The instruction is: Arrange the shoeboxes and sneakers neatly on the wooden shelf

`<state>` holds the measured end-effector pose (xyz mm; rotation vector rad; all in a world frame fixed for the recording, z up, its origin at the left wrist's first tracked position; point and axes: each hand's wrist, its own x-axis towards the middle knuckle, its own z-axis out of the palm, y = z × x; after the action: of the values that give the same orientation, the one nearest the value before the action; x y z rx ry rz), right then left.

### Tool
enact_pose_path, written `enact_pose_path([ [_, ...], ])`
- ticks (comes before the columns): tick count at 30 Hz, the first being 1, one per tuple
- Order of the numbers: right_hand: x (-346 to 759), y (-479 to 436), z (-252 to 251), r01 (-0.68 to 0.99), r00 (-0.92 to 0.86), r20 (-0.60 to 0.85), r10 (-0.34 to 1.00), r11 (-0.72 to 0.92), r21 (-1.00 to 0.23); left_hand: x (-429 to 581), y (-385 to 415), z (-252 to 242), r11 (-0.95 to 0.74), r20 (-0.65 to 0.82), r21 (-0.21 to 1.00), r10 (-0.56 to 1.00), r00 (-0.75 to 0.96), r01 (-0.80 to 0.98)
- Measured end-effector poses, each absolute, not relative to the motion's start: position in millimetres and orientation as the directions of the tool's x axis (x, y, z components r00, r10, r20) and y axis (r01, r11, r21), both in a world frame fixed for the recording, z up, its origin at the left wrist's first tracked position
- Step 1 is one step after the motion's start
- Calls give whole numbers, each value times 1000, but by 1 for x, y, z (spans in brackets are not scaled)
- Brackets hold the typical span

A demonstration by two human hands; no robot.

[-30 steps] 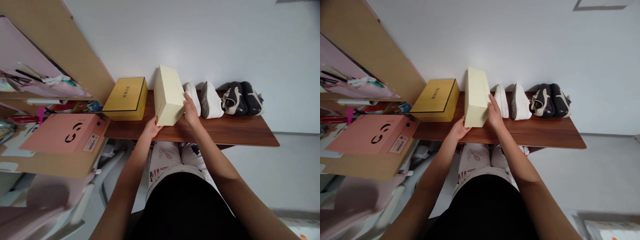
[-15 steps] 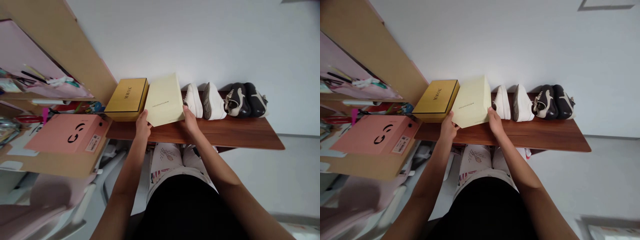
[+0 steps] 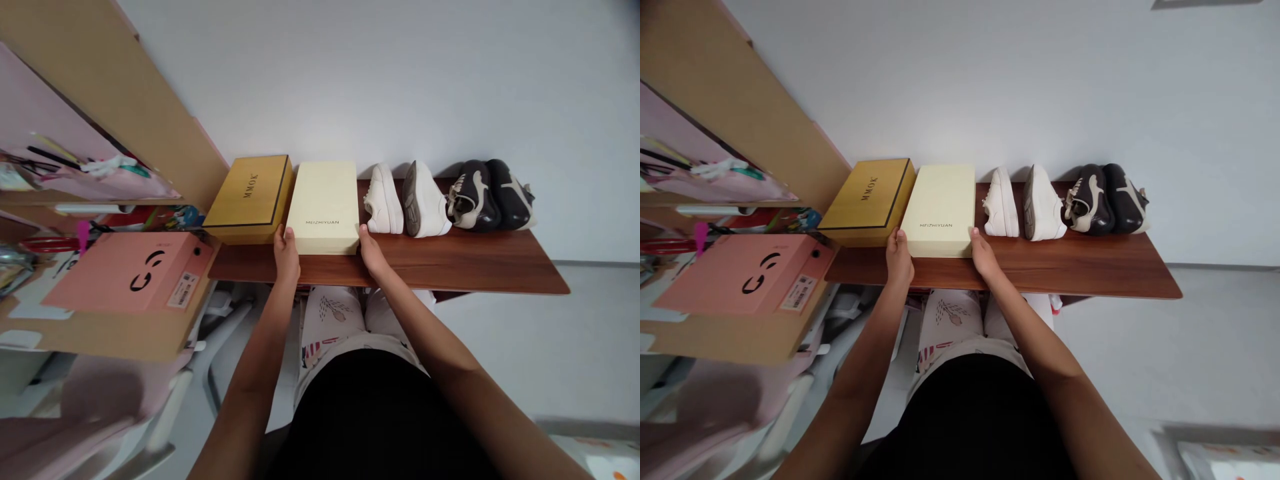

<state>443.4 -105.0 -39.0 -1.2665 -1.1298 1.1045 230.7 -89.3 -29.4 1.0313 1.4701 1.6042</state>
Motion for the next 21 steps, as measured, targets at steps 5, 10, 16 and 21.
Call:
enact_pose_path([
  [5, 447, -114, -34, 92, 63, 42, 997, 36, -995, 231, -94, -34, -133, 112, 990, 940, -321, -42],
  [10, 448, -102, -33, 128, 28, 52, 998, 48, -991, 233, -85, -33, -183, 160, 982, 944, -290, -55],
  [16, 445, -83, -37, 173, 35, 43, 998, 36, -984, 234, -68, -35, -201, 170, 977, 934, -314, -69],
  [21, 441, -79, -37, 186, 38, 29, 999, 21, -982, 230, -60, -39, -214, 180, 973, 935, -305, -83],
])
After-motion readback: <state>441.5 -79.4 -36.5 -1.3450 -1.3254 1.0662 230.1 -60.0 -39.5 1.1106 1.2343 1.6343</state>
